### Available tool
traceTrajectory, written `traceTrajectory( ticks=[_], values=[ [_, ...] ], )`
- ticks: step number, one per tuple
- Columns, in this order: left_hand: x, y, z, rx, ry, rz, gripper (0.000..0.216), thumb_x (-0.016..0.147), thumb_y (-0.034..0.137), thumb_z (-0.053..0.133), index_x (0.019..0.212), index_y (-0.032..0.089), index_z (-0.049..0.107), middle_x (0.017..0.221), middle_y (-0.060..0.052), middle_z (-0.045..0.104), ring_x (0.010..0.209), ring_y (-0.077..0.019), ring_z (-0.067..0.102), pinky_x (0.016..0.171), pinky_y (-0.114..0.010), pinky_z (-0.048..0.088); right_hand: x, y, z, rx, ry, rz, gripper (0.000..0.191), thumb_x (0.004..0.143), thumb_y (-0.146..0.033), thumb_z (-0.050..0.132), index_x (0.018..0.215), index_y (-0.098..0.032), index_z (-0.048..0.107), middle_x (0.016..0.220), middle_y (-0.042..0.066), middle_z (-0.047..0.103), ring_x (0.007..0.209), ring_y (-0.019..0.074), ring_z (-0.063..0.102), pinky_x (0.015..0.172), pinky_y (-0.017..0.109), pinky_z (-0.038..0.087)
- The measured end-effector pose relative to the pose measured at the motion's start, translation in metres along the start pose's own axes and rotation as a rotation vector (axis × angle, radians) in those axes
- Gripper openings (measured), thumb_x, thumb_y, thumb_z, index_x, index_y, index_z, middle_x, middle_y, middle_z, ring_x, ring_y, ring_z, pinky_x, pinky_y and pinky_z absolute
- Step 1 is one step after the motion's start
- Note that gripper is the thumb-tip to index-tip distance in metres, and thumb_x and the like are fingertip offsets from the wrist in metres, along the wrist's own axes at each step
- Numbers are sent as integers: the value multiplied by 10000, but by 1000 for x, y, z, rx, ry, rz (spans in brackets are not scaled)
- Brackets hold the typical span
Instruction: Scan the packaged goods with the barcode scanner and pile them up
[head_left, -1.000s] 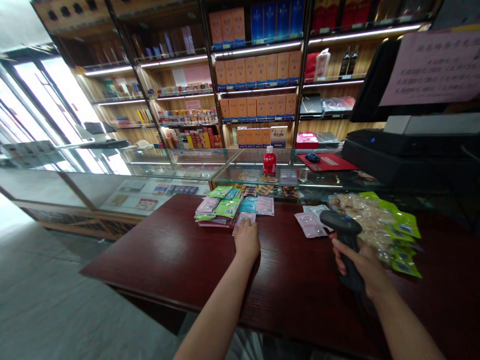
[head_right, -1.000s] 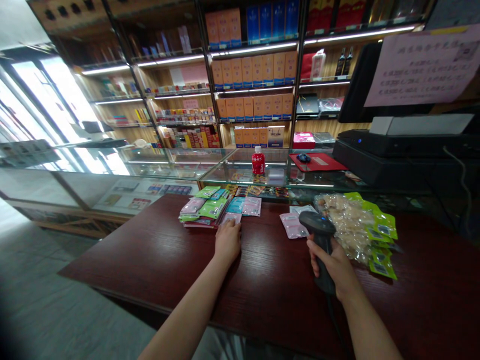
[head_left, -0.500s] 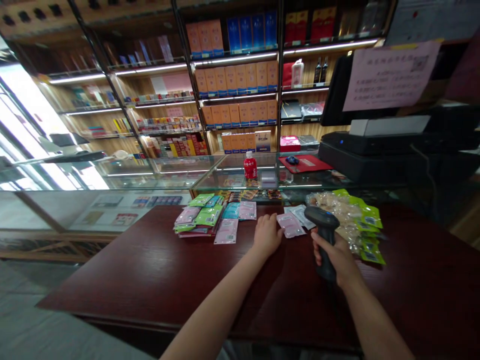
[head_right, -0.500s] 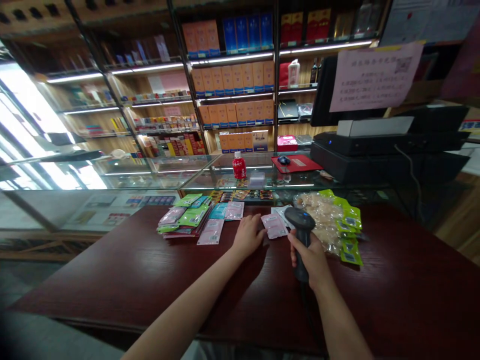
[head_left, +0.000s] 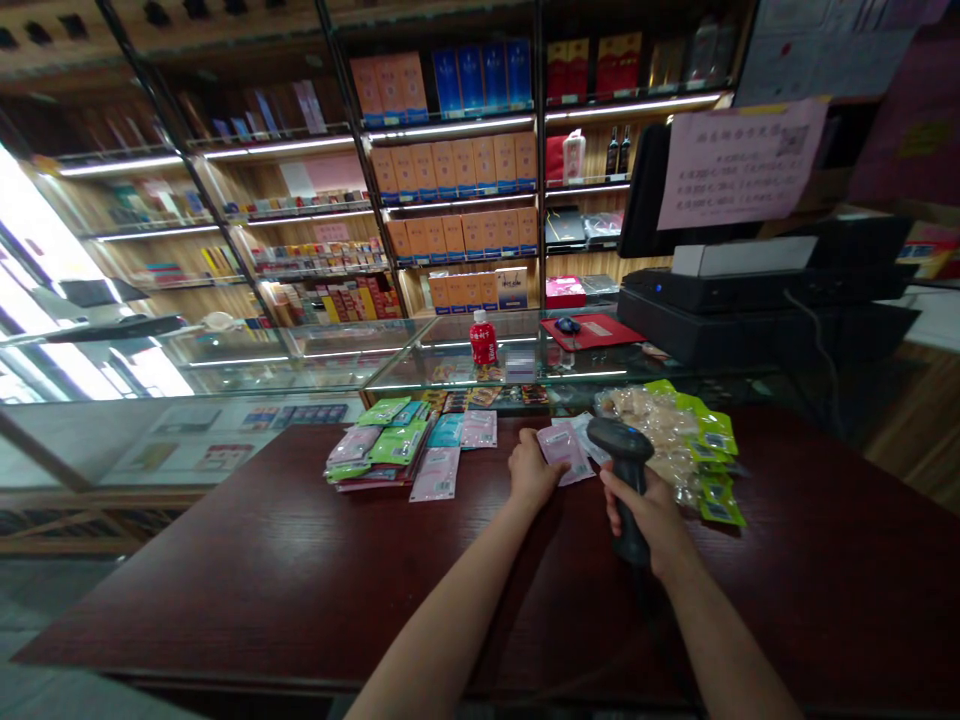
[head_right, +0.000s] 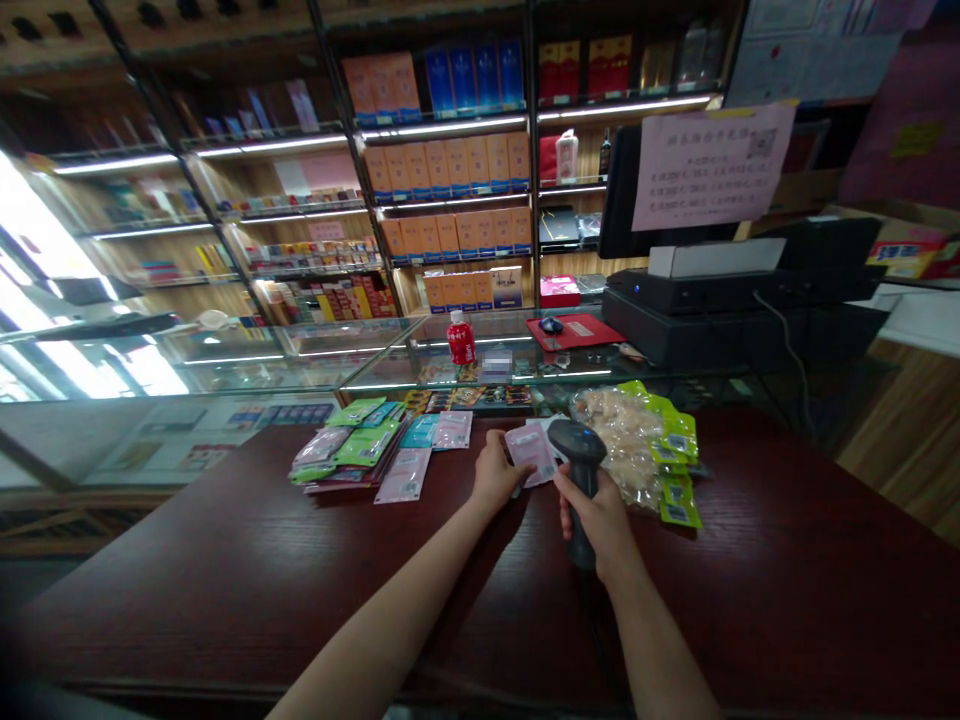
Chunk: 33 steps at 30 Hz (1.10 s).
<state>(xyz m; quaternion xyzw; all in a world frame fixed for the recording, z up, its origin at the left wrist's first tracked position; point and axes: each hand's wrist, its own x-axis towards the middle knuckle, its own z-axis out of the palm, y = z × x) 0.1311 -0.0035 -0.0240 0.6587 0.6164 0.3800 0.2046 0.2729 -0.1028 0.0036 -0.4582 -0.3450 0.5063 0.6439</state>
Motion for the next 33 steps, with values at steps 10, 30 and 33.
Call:
traceTrajectory(
  ticks=[10,30,33],
  values=[
    [11,-41,-21,-784,144,-11,334,613,142,722,898,159,547,874,-70,697,782,-183,676,701,-277,512,-7,-1,1,-65,-130,39,496,630,-475,807,949,-191,555,513,-85,535,346,76,454,314,181,374],
    [16,-58,-29,-667,381,-33,172,731,220,608,886,155,576,807,-43,675,750,-164,644,703,-267,491,-18,4,2,-256,-346,119,433,675,-529,740,867,-211,518,476,-99,489,297,75,415,270,164,306],
    [16,-58,-29,-700,385,-44,246,727,240,628,945,156,550,812,-35,660,756,-157,641,708,-261,492,-18,4,2,-246,-324,133,449,664,-524,752,889,-206,531,485,-93,501,303,77,425,278,164,314]
  ],
)
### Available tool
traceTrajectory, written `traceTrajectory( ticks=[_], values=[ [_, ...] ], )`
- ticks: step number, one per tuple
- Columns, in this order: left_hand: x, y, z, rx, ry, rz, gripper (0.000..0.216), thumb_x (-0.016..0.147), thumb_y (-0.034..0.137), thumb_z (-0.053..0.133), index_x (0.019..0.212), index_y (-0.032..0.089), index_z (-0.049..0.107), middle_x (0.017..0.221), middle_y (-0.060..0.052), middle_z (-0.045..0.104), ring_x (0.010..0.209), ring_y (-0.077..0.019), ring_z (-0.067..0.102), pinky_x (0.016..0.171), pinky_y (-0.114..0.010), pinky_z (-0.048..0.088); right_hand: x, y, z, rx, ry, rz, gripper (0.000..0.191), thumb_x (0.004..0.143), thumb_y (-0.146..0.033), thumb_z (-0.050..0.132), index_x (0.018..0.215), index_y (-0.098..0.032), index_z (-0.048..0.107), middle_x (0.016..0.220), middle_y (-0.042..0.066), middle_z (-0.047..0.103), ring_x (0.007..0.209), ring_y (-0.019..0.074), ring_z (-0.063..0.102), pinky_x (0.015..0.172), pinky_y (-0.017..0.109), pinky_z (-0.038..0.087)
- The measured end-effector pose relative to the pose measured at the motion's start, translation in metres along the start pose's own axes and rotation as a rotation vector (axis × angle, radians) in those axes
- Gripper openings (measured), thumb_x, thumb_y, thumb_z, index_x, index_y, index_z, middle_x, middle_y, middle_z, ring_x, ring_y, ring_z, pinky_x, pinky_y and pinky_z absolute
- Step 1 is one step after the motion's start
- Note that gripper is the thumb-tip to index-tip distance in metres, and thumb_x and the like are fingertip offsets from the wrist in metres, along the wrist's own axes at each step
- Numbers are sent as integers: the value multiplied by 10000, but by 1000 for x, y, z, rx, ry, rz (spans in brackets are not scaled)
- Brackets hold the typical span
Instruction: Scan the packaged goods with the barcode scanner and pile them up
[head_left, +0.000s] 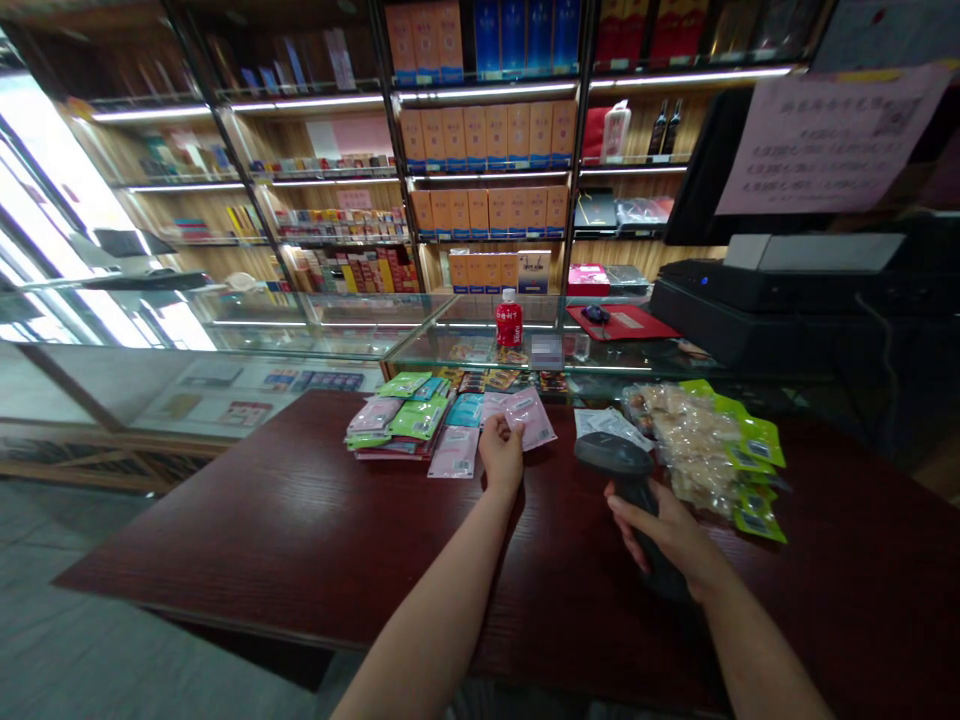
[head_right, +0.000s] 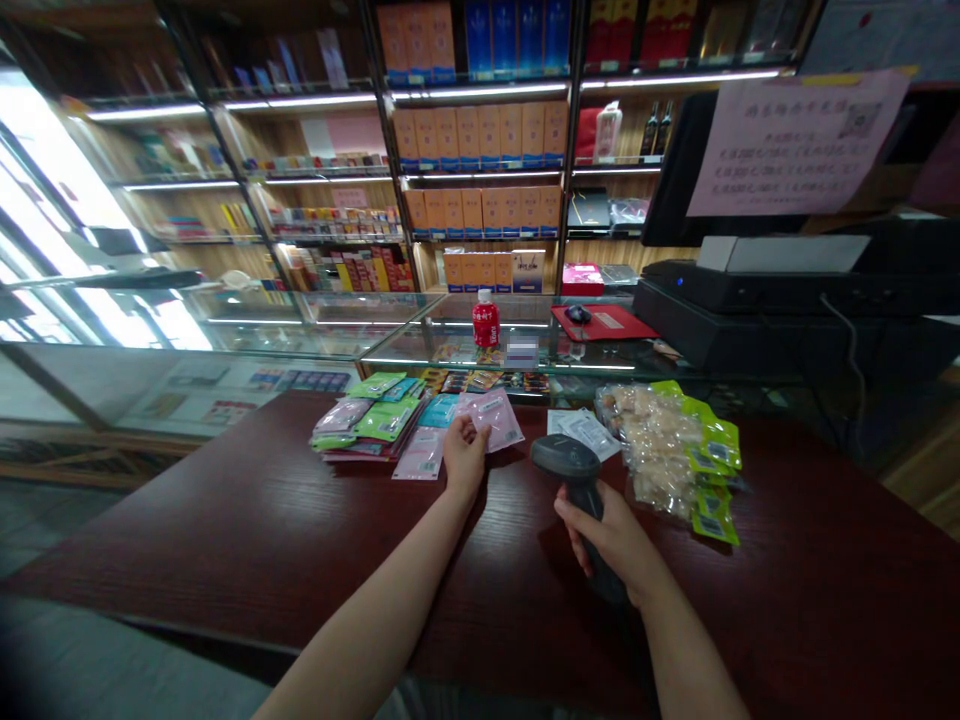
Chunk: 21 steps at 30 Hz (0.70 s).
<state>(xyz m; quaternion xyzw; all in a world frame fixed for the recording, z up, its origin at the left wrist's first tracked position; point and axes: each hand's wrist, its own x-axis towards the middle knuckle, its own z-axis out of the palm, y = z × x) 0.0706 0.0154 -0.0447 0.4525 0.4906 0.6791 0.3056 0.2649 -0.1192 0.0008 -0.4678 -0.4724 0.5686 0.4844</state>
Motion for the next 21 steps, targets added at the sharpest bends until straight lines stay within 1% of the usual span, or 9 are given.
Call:
traceTrajectory(
  ticks=[4,9,14,17,19,21],
  values=[
    [-1,2,0,19,-8,17,239,734,232,630,945,155,549,829,-42,661,767,-154,640,714,-256,495,1,-1,0,43,78,-20,492,626,-530,777,918,-198,560,494,-85,514,306,76,427,283,167,310],
    [-7,4,0,53,-67,70,258,764,233,610,1013,166,602,850,-33,678,771,-150,641,734,-260,502,6,-1,-3,109,146,-64,494,612,-525,798,904,-198,570,496,-83,511,311,73,411,284,176,327],
    [-9,8,-1,170,-65,40,279,772,204,586,1040,148,642,833,-44,681,744,-155,625,735,-274,487,7,0,-4,118,171,-85,483,613,-503,811,896,-193,572,496,-79,514,317,77,420,284,180,336],
    [-3,13,-10,308,-115,-15,203,750,161,588,938,138,662,786,-46,675,721,-162,621,709,-272,472,7,1,-4,113,186,-76,489,600,-498,819,899,-193,581,499,-76,519,323,83,429,282,184,337],
    [0,17,-22,413,-152,-40,141,738,144,593,860,134,662,757,-41,666,710,-163,616,692,-266,458,7,1,-3,120,185,-71,481,605,-490,818,902,-191,587,500,-76,520,323,82,429,284,183,336],
    [2,21,-35,525,-158,-40,105,734,146,602,821,132,660,733,-34,652,698,-163,604,680,-264,442,7,1,-3,125,180,-71,474,608,-481,819,902,-188,591,499,-78,519,322,80,429,285,184,339]
  ],
)
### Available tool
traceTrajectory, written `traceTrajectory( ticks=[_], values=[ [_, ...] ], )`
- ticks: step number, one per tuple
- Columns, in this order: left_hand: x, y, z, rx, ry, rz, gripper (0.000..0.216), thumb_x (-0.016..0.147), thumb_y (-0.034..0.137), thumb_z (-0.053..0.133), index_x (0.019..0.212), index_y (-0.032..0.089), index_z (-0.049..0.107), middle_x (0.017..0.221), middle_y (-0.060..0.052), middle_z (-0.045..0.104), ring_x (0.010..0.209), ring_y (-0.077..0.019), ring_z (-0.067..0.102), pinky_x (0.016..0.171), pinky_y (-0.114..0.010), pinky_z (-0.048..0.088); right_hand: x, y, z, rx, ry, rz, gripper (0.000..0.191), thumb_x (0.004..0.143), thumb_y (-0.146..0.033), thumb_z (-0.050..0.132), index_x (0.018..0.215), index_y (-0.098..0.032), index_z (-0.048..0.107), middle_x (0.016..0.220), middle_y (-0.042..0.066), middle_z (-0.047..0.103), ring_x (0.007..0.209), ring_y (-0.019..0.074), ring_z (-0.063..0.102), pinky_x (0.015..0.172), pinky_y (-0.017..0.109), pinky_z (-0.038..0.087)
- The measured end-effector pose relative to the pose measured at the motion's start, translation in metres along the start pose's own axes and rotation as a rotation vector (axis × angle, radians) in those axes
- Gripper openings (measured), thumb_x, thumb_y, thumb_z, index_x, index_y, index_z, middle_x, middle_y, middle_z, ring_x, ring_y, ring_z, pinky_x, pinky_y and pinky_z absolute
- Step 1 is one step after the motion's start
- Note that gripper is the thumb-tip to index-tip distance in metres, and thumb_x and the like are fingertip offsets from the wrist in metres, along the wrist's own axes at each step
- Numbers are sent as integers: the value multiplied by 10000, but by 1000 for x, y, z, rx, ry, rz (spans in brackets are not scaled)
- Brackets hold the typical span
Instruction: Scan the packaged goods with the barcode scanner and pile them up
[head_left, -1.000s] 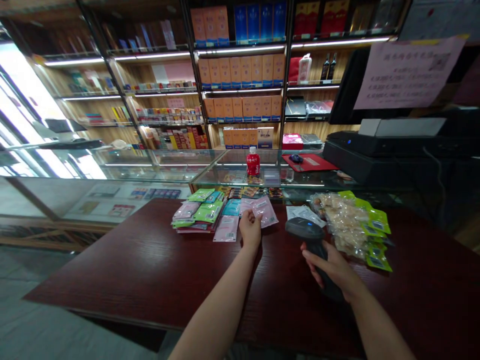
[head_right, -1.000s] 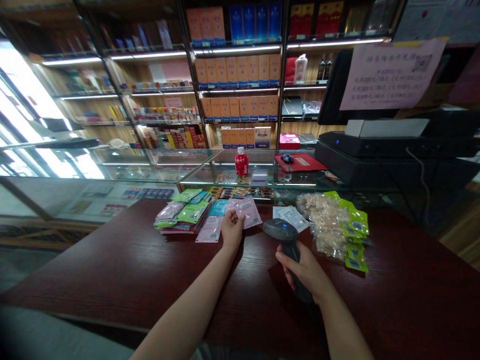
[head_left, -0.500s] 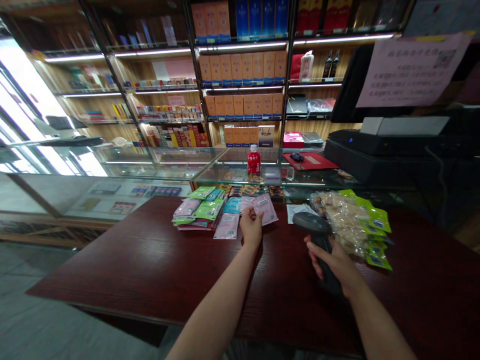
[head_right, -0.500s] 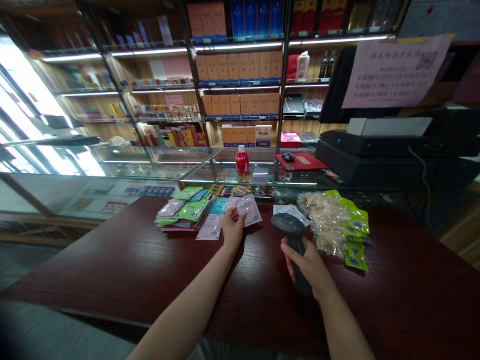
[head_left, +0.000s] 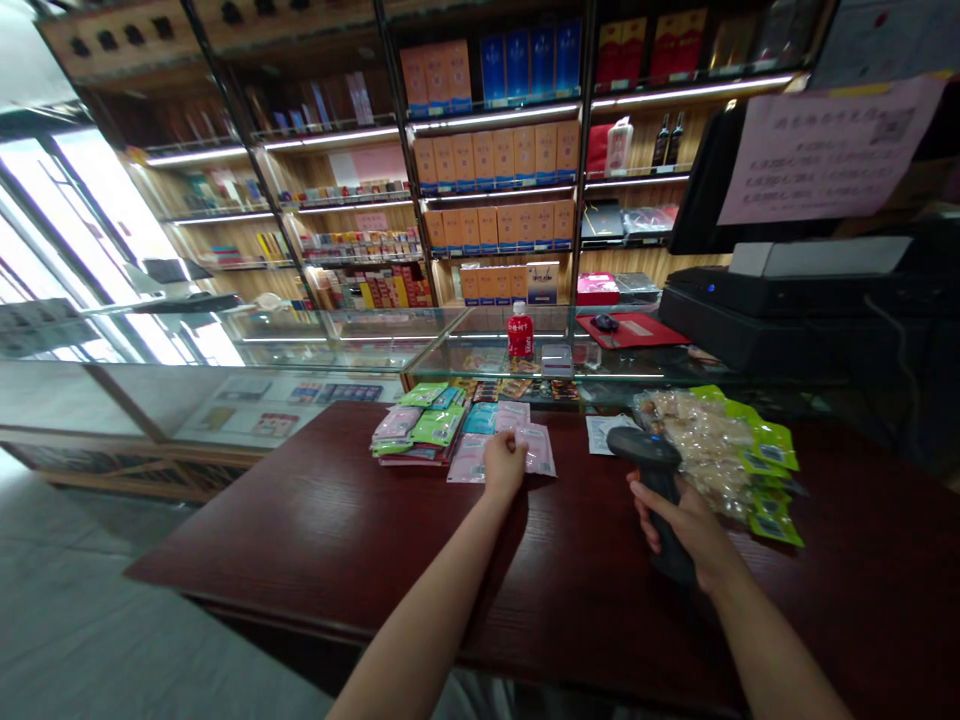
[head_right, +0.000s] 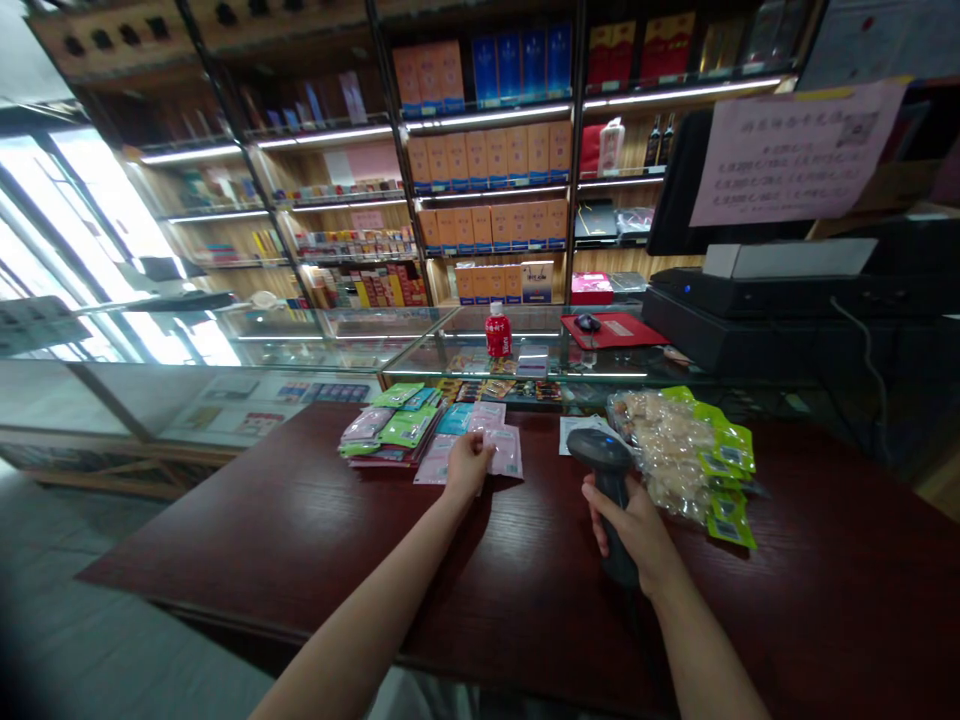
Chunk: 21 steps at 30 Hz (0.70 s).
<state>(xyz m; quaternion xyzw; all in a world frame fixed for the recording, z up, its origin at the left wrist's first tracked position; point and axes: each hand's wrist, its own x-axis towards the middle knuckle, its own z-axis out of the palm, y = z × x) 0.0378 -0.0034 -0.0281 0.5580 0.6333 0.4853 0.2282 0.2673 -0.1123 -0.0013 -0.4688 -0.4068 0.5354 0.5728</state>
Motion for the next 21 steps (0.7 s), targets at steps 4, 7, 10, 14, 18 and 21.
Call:
traceTrajectory(
  ticks=[4,7,10,14,18,21],
  values=[
    [-7,-5,-24,192,-37,37,88,758,181,596,786,137,668,688,-31,627,670,-170,584,671,-273,423,-1,-1,1,-1,-14,1,473,607,-472,824,899,-183,591,499,-76,523,321,83,437,287,185,343],
    [-14,-1,-34,374,-68,115,118,800,186,558,796,151,670,775,-65,643,754,-191,601,722,-287,432,-2,-2,1,-12,-9,4,479,604,-484,822,896,-184,588,490,-74,519,320,83,429,288,186,337],
    [-22,8,-38,596,-49,184,158,846,196,514,848,172,670,926,-101,644,901,-218,597,820,-311,436,-2,-2,1,-22,5,11,493,599,-494,821,906,-189,585,505,-72,522,327,85,429,291,191,338],
    [-36,19,-30,646,-189,370,270,917,227,423,1032,197,665,1141,-107,632,1102,-230,554,972,-336,401,-1,-1,-1,-33,-4,12,494,608,-488,819,921,-195,574,517,-74,525,335,85,433,294,191,346],
    [-55,21,-10,613,-355,427,417,931,340,447,1271,128,561,1389,-173,501,1320,-283,421,1104,-393,303,0,1,-2,-42,-9,22,485,631,-470,814,946,-197,566,526,-75,532,352,85,445,301,188,365],
    [-63,21,-1,637,-379,358,503,924,399,462,1295,67,534,1411,-234,459,1364,-334,365,1131,-462,246,0,1,-3,-43,-7,39,484,638,-460,817,953,-195,561,531,-75,536,358,82,451,305,183,368]
  ],
)
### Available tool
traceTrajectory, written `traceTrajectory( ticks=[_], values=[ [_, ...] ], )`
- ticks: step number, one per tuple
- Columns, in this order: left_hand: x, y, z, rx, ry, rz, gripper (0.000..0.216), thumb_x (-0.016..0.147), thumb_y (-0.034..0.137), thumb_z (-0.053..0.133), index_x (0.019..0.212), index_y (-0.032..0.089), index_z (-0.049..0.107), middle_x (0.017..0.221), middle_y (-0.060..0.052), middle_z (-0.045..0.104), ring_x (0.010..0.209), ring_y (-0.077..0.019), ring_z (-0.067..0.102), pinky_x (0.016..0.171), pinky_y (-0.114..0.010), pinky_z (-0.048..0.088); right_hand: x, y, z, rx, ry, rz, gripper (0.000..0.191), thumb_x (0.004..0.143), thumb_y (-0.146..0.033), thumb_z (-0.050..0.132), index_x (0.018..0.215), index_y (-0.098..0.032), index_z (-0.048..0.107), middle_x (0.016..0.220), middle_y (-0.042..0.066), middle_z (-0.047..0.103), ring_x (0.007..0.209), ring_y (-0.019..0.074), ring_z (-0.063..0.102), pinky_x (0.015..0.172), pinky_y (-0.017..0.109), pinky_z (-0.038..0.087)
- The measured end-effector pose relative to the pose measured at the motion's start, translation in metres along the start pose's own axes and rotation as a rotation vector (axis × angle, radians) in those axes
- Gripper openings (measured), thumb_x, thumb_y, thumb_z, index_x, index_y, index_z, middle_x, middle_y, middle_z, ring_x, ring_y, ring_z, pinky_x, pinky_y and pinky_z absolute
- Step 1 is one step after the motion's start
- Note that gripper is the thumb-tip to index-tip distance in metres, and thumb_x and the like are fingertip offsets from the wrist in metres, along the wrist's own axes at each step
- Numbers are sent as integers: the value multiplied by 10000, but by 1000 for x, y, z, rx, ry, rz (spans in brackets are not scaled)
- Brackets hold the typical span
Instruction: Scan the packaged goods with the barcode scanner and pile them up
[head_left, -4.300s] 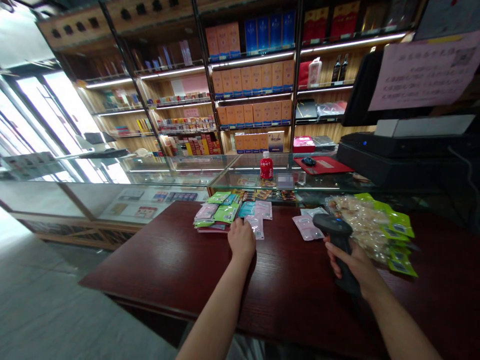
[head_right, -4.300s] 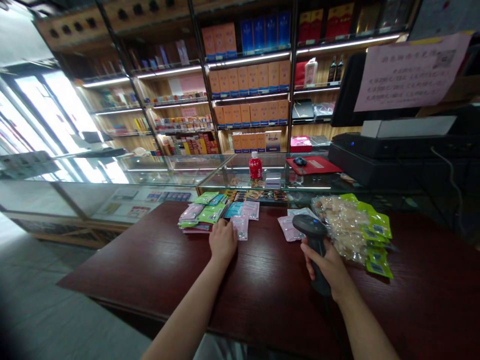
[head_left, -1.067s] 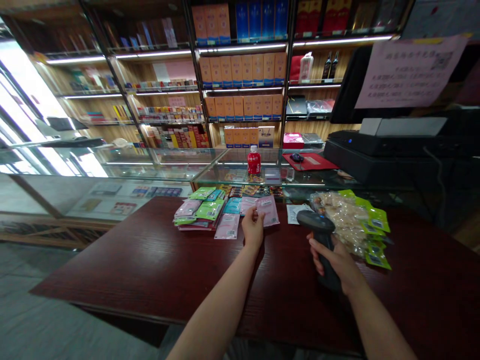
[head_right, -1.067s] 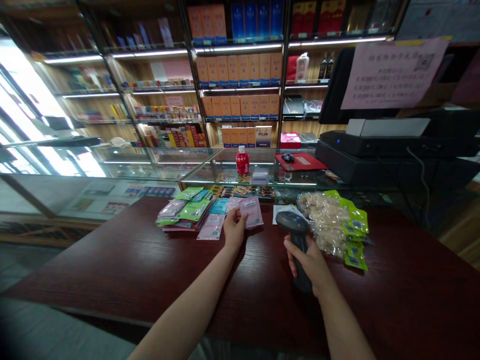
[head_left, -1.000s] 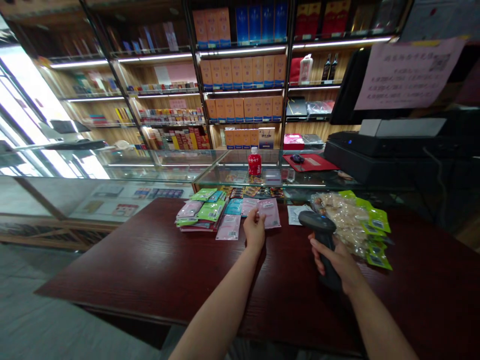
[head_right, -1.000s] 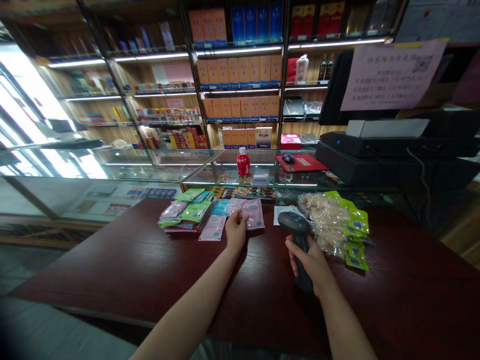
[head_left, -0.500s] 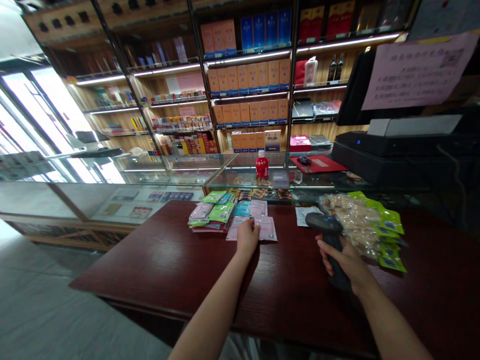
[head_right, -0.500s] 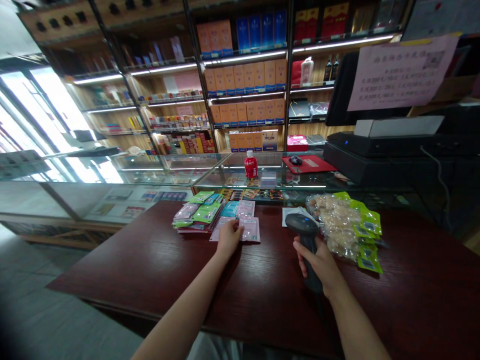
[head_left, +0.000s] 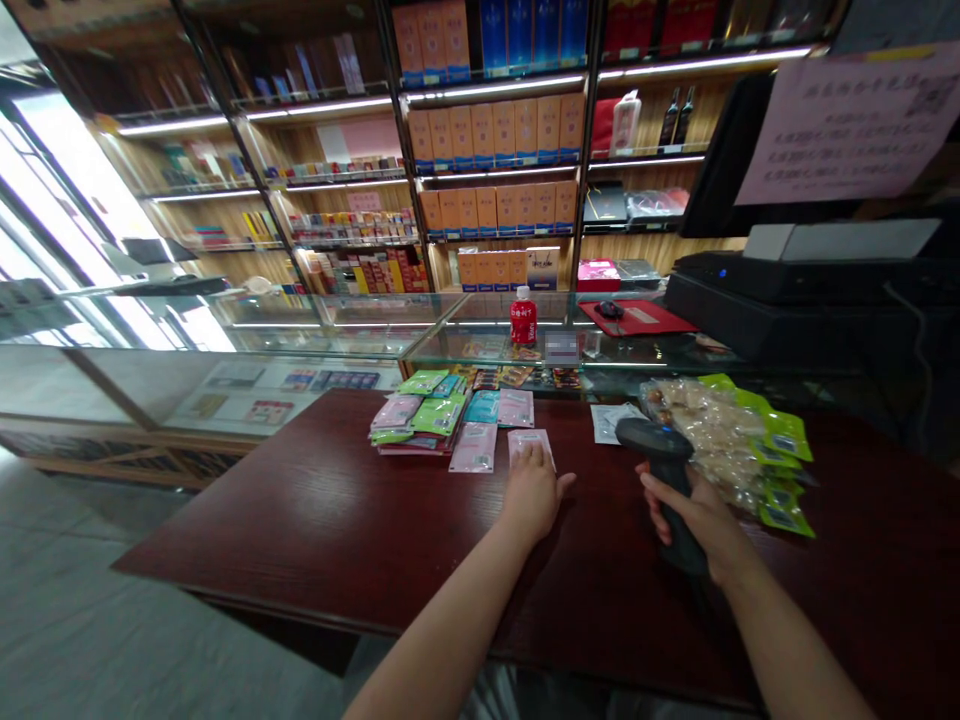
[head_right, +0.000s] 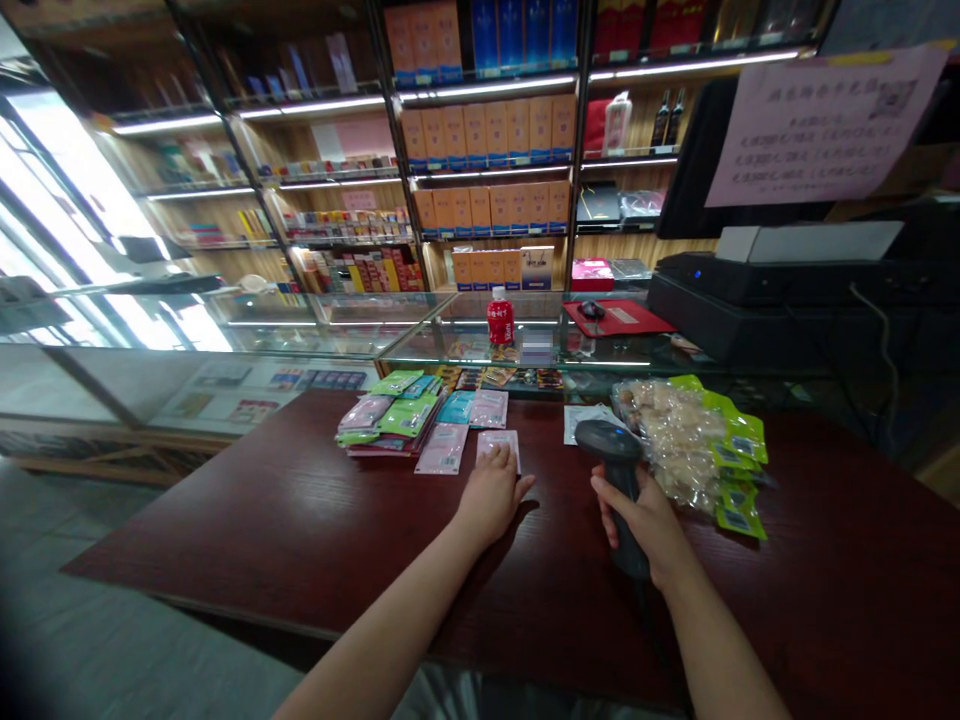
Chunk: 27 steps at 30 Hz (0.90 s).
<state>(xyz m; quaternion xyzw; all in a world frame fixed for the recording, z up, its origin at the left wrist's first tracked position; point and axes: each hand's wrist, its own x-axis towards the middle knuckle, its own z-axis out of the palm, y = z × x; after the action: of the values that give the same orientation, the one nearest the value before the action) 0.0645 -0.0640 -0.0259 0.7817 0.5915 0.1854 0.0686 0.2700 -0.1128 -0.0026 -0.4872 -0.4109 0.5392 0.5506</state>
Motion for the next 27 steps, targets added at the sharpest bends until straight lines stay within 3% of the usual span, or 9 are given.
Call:
traceTrajectory(
  ticks=[3,7,13,21,27],
  values=[
    [1,-3,-1,12,0,-38,441,926,374,468,1259,102,563,1399,-220,480,1344,-319,402,1119,-451,269,0,-1,0,4,-6,7,489,636,-459,820,954,-195,559,528,-77,537,357,83,453,304,182,368],
    [6,-17,-9,41,-14,-58,302,903,207,487,1158,116,620,1350,-199,533,1306,-293,455,1099,-416,305,0,0,0,6,1,3,489,634,-458,822,952,-196,561,528,-78,532,355,81,448,302,183,369],
    [5,-22,-14,53,-1,-84,298,883,141,470,1128,112,637,1334,-185,551,1303,-303,455,1099,-431,311,3,2,-2,18,15,1,486,633,-455,824,951,-193,567,528,-75,536,351,80,449,301,183,368],
    [0,-22,-14,70,163,-3,319,881,187,468,1149,109,623,1290,-153,589,1279,-295,477,1124,-453,314,9,4,-4,122,69,-24,473,612,-423,848,928,-186,586,525,-70,554,350,79,460,301,179,368],
    [5,-27,-13,-18,323,166,325,884,186,480,1184,148,601,1314,-132,563,1321,-280,419,1111,-472,344,10,-9,-12,213,116,-80,443,620,-420,846,905,-182,604,524,-70,562,363,76,468,317,180,385]
  ],
)
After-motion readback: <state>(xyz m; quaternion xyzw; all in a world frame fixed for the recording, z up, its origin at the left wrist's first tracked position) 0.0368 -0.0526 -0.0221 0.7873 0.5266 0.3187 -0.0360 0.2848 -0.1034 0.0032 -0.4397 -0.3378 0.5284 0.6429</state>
